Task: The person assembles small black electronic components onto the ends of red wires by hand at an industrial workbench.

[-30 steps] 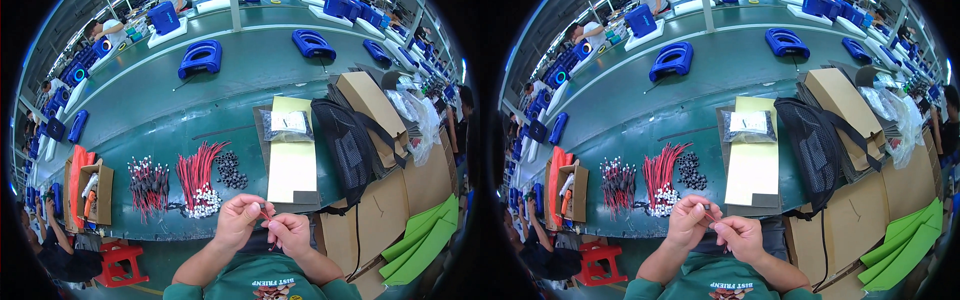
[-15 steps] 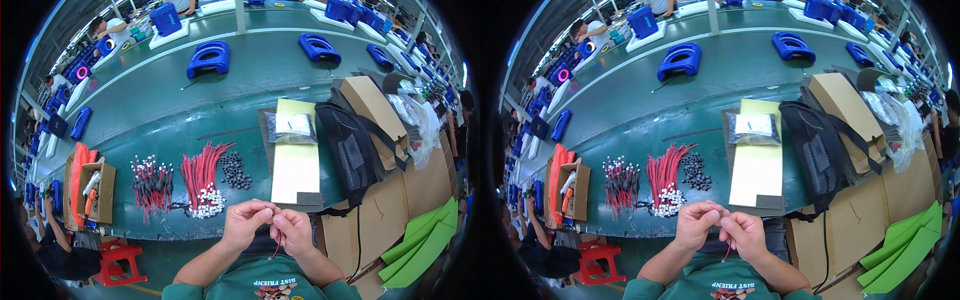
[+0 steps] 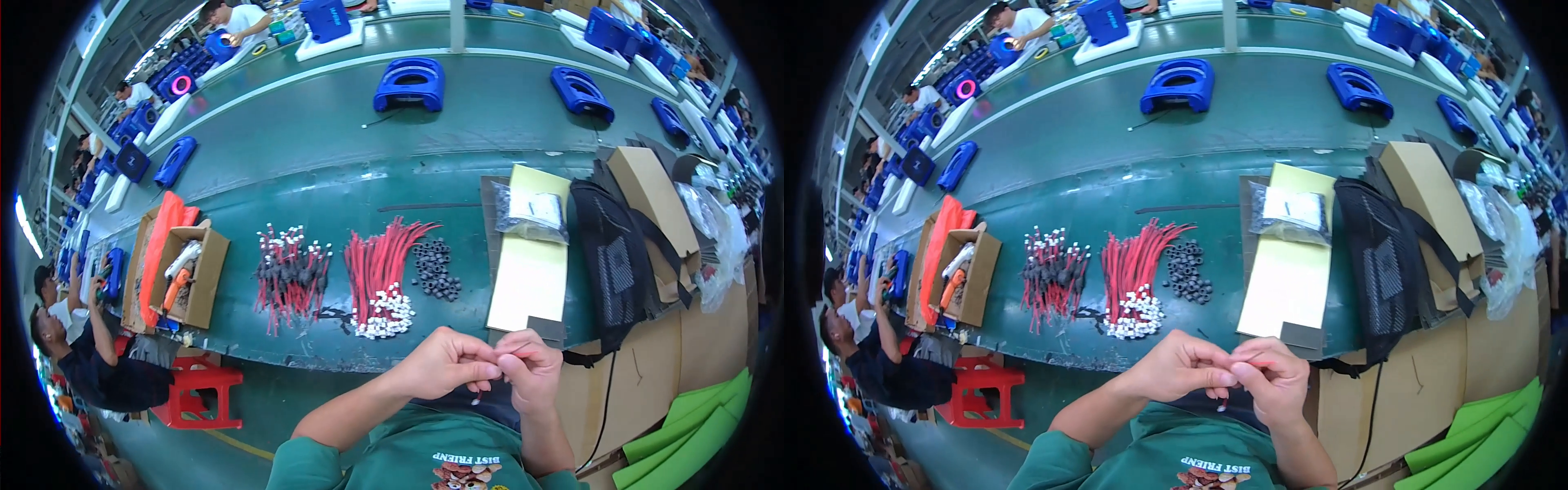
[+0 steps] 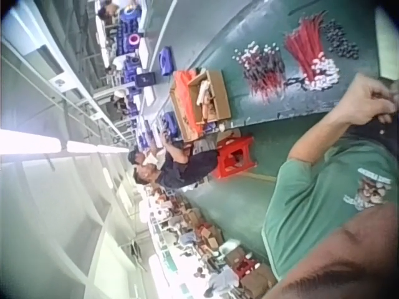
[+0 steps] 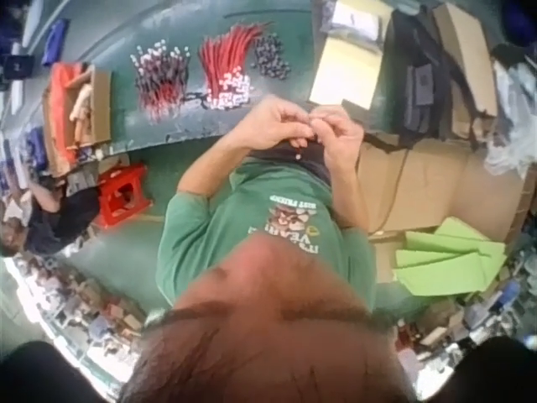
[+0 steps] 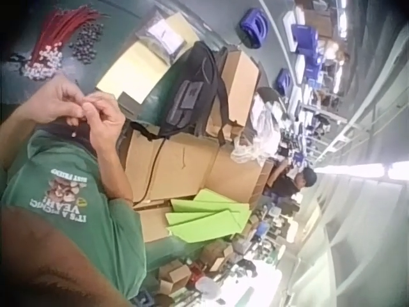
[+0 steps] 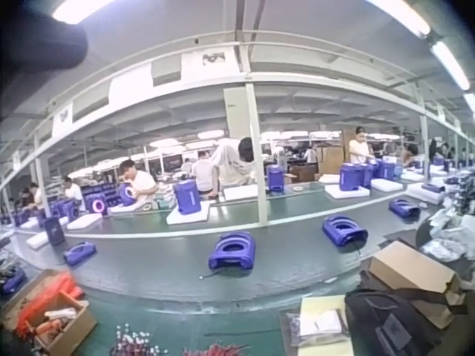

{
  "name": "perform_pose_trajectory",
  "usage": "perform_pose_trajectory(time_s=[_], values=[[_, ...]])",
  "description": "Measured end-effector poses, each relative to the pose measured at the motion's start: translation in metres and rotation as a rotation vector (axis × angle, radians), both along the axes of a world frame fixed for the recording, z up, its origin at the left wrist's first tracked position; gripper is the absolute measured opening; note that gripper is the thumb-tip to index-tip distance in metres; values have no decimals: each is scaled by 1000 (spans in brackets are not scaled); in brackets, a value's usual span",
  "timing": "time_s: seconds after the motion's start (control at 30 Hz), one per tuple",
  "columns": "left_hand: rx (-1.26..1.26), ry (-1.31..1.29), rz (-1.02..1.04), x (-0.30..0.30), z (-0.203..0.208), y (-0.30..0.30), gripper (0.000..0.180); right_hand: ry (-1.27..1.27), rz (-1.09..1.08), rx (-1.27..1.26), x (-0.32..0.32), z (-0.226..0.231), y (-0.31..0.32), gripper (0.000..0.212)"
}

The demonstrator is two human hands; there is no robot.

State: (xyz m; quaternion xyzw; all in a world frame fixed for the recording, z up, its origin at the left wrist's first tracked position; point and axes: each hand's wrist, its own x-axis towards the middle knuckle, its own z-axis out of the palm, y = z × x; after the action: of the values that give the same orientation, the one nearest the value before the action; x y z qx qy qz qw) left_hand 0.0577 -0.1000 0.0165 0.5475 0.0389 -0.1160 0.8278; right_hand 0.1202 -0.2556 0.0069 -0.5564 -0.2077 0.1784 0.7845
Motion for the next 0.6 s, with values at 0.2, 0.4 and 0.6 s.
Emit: perform_pose_trajectory(time_s=[0.2, 0.4, 0.6], values=[[-154, 13, 35, -1, 2, -2, 16, 91, -97, 164, 13, 9, -5, 14], [-300, 40, 34, -2, 4, -6, 14, 121, -39, 175, 15, 22, -3, 17], [-358, -6, -34, -5, -3, -7, 12, 111, -122, 257, 12, 18, -2, 20]])
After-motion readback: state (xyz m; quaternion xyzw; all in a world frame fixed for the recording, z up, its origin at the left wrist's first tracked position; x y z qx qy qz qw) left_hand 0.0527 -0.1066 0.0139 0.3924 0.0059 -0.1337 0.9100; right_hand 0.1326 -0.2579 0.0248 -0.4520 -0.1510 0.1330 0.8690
